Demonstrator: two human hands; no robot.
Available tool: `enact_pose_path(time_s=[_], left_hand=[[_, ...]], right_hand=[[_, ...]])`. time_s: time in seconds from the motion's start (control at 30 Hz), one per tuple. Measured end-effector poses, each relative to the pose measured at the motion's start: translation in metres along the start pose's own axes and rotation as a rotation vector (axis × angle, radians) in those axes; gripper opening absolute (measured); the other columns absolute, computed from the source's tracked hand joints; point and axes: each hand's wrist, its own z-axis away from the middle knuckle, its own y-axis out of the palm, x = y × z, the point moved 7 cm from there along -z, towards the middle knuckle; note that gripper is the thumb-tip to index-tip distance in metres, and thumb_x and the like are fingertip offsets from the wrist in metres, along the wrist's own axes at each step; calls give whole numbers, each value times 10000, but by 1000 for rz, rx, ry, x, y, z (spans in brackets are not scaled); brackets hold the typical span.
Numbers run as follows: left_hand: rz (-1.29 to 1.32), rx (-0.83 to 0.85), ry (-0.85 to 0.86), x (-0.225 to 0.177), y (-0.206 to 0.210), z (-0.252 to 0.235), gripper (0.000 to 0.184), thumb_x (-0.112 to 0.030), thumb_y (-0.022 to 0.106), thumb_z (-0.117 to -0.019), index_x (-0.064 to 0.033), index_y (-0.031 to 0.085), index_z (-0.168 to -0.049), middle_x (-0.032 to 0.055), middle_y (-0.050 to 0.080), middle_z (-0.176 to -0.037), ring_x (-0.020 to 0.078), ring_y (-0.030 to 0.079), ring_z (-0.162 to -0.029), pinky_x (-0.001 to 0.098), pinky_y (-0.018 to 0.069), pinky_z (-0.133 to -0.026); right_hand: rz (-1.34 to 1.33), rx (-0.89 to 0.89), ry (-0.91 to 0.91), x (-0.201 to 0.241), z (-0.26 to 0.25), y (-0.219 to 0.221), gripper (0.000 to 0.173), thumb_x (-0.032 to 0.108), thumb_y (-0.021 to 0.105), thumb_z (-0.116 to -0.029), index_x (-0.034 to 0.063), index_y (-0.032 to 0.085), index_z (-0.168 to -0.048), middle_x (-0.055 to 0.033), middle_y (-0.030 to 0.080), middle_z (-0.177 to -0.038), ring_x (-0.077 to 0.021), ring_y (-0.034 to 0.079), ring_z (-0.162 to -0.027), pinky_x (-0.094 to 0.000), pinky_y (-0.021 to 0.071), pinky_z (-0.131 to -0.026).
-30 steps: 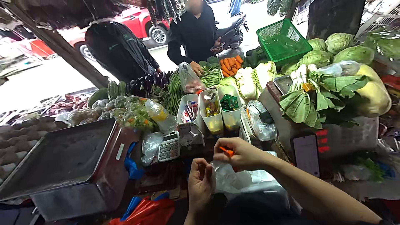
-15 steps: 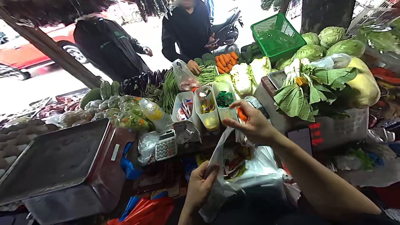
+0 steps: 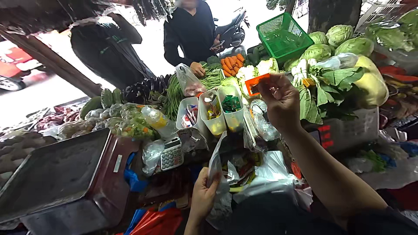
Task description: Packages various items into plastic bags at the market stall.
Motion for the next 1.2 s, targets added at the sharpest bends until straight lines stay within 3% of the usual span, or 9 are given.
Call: enact_pose_path(time_s=[0.6, 0.73, 0.8, 0.83, 0.93, 1.03, 1.07, 1.13, 1.2], left_hand=[[7, 8, -53, 4, 5, 2, 181, -252, 647, -978, -95, 722, -1028, 5, 678, -913, 92, 664, -804, 254, 580, -737], [-13, 32, -34, 7, 3, 4, 116, -153, 643, -917, -115, 744, -961, -31, 691, -897, 58, 648, -784, 230, 552, -705], [-13, 35, -45, 6, 2, 5, 169, -79, 610, -876, -111, 757, -953, -32, 722, -911, 53, 662, -795, 229, 552, -711], [6, 36, -54, 6, 2, 5, 180, -49, 589, -877, -94, 747, -953, -15, 739, -893, 69, 677, -787, 243, 561, -710], [77, 75, -62, 8, 5, 4, 170, 1, 518, -872, -46, 645, -974, 39, 724, -831, 139, 695, -746, 292, 586, -696], [103, 110, -62, 13, 9, 5, 165, -3, 501, -878, -49, 595, -1004, 40, 701, -829, 138, 663, -671, 281, 568, -611], [95, 116, -69, 15, 9, 6, 169, -6, 501, -880, -54, 600, -1008, 36, 700, -834, 132, 656, -664, 273, 558, -599], [66, 121, -80, 19, 7, 5, 175, -18, 500, -882, -68, 610, -1009, 23, 704, -848, 115, 648, -669, 257, 542, -597], [50, 121, -80, 24, 2, 3, 178, -26, 503, -883, -72, 619, -1009, 18, 713, -855, 110, 649, -668, 254, 545, -596]], right_hand=[[15, -7, -3, -9, 3, 1, 223, 100, 639, -1006, 27, 623, -1215, -44, 693, -1105, -84, 677, -1011, -268, 571, -913], [133, 11, -11, -9, -14, -2, 304, 88, 590, -1004, 39, 592, -1304, -70, 676, -1056, -99, 679, -901, -280, 592, -790], [213, 79, 2, -14, -28, 4, 376, 35, 487, -981, 79, 592, -1339, -82, 660, -1052, -123, 676, -885, -323, 591, -764], [268, 136, 37, -20, -35, 10, 363, 42, 458, -987, 116, 631, -1297, -83, 661, -1117, -136, 668, -944, -347, 578, -801], [433, 334, 214, -47, -51, 40, 326, 153, 418, -1034, 133, 731, -1121, -86, 675, -1096, -215, 628, -1046, -459, 503, -884], [639, 618, 353, -87, -57, 84, 298, 340, 626, -1016, 65, 705, -1101, -161, 686, -1067, -326, 659, -1048, -573, 517, -909], [730, 722, 370, -103, -56, 99, 286, 310, 669, -987, 53, 717, -1105, -183, 703, -1075, -360, 671, -1057, -610, 521, -916], [934, 909, 400, -126, -51, 126, 233, 159, 637, -962, 41, 724, -1143, -218, 704, -1130, -414, 663, -1104, -660, 515, -905], [1117, 1001, 409, -136, -47, 141, 226, 98, 595, -956, 1, 695, -1134, -239, 680, -1178, -437, 639, -1149, -670, 503, -879]])
